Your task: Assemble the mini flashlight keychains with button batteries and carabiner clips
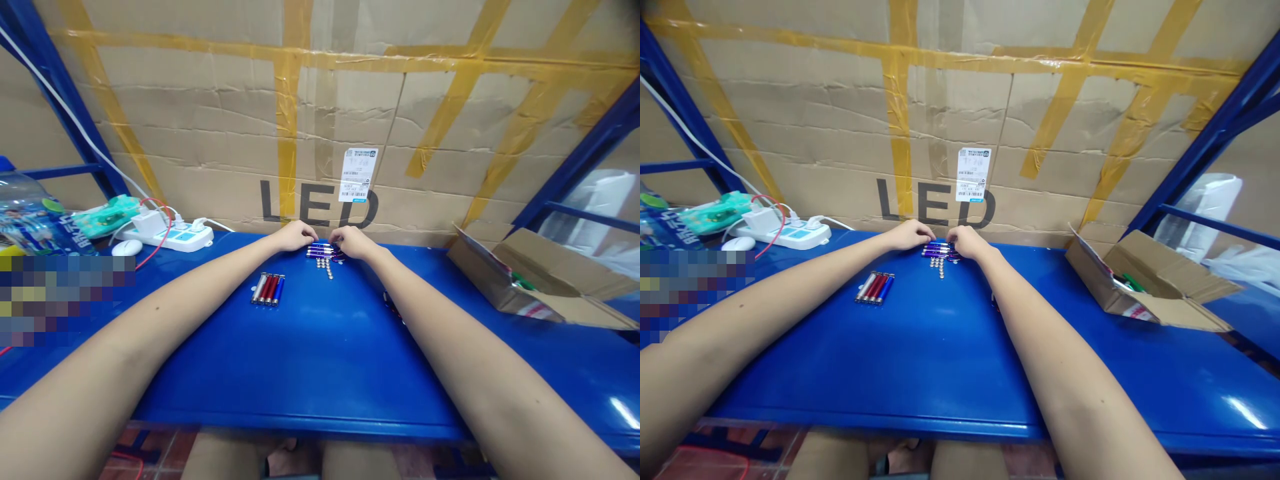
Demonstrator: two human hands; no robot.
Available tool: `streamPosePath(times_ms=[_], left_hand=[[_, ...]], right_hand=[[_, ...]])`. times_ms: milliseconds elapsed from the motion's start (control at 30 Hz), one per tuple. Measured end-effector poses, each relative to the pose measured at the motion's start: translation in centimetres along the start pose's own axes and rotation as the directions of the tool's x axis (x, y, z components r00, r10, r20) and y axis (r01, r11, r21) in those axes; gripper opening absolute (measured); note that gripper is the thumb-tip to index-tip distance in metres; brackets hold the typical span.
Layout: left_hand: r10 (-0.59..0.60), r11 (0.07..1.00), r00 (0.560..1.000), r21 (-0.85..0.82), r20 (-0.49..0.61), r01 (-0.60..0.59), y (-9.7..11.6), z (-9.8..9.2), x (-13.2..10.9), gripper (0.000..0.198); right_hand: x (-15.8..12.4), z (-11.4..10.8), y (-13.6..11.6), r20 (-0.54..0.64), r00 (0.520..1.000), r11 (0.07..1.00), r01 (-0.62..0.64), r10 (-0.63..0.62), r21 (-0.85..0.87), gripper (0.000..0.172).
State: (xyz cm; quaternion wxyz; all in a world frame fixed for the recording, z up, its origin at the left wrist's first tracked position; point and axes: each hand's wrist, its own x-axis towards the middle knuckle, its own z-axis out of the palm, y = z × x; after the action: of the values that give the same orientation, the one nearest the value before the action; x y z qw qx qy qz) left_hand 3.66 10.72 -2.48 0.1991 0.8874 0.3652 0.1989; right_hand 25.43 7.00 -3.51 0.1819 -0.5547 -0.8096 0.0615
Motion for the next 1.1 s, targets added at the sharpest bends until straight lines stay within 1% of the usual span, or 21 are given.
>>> streamPosePath(times_ms=[167, 333, 400, 633, 800, 900, 967, 1000, 1033, 1067, 1100], left_hand=[[0.021, 1.000, 0.999, -0.024, 0.029, -0.020, 0.3, 0.0, -0.2, 0.031], [-0.006, 1.000, 0.999, -0.023, 0.040, 0.007, 0.5, -0.1, -0.3, 0.038], [0.001, 1.000, 0.999, -0.020, 0.042, 0.000, 0.5, -0.1, -0.3, 0.040], [0.010, 1.000, 1.000, -0.020, 0.028, -0.009, 0.2, -0.2, -0.3, 0.043], [0.017, 1.000, 0.999, -0.023, 0.028, -0.016, 0.0, -0.1, -0.2, 0.044], [0.026, 0.999, 1.000, -0.035, 0.016, -0.025, -0.2, -0.1, -0.1, 0.044], [0.026, 0.998, 1.000, -0.060, 0.003, -0.026, -0.5, -0.2, 0.0, 0.042], [0.016, 0.997, 1.000, -0.082, 0.001, -0.016, -0.8, -0.2, 0.0, 0.041], [-0.001, 0.994, 1.000, -0.108, 0.004, 0.002, -1.1, -0.3, 0.1, 0.040], [-0.021, 0.990, 1.000, -0.143, 0.008, 0.022, -1.4, -0.5, 0.1, 0.039], [-0.035, 0.983, 0.999, -0.179, 0.011, 0.037, -1.7, -0.6, 0.1, 0.038]], right_hand=[[0.0, -0.2, 0.1, 0.002, 1.000, 1.000, -0.010, 0.010, 0.013, 0.042], [0.1, -0.2, 0.3, 0.014, 0.999, 0.998, -0.030, 0.029, 0.061, 0.038], [0.2, -0.1, 0.3, 0.020, 0.999, 0.997, -0.033, 0.031, 0.072, 0.038], [0.2, -0.2, 0.1, 0.013, 0.999, 0.994, -0.051, 0.050, 0.094, 0.043], [-0.2, -0.2, -0.2, 0.037, 0.996, 0.987, -0.082, 0.078, 0.141, 0.048], [-0.2, -0.6, -0.3, 0.006, 0.995, 0.983, -0.095, 0.095, 0.159, 0.049], [-0.1, -1.4, -1.2, -0.058, 0.994, 0.981, -0.076, 0.087, 0.177, 0.048], [0.0, -1.9, -2.2, -0.093, 0.993, 0.977, -0.050, 0.071, 0.209, 0.046], [-0.2, -2.5, -3.6, -0.128, 0.991, 0.966, -0.016, 0.050, 0.259, 0.043], [-0.6, -3.0, -5.4, -0.138, 0.990, 0.938, 0.034, 0.015, 0.344, 0.038], [-1.3, -3.3, -7.6, -0.114, 0.993, 0.881, 0.080, -0.030, 0.467, 0.034]])
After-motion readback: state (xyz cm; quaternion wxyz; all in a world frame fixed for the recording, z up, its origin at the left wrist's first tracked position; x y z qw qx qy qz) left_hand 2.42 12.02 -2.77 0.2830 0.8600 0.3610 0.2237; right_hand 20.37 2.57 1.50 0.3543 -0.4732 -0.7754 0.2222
